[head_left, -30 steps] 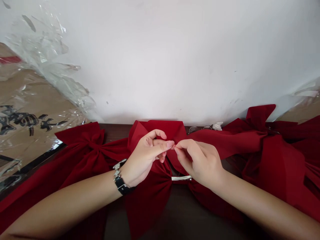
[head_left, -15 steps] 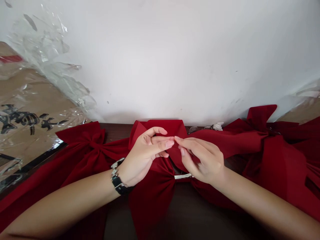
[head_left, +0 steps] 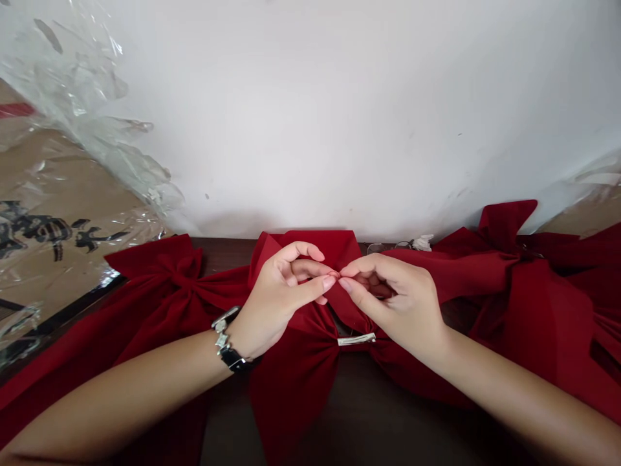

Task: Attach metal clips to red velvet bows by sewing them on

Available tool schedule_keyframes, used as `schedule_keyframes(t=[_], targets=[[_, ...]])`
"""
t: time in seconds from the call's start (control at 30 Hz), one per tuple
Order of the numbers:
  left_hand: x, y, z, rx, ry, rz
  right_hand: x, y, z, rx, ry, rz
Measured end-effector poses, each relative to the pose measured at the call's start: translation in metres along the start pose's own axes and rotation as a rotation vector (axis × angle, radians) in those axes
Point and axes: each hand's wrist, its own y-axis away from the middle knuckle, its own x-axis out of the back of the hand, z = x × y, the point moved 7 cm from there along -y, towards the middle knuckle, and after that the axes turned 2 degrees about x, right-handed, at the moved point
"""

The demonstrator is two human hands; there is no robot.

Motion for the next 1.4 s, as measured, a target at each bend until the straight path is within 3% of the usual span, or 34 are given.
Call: schedule_keyframes(t=[0.33, 0.63, 0.9, 1.4], targets=[[0.000, 0.002, 0.001, -0.113, -0.212, 0.027, -0.007, 0.004, 0.012, -0.147, 0.021, -0.046], [0.007, -0.008, -0.001, -0.111, -0.128, 0.019, -0.004, 0.002, 0.032, -0.269, -0.050, -0.029], [0.010, -0.023, -0.027, 0.062, -0.265, -0.083, -0.007, -0.003, 0.052, -0.352, -0.104, -0.050], [0.013, -0.027, -0.025, 0.069, -0.276, -0.072, -0.013, -0.003, 0.058, -0.379, -0.132, -0.102]])
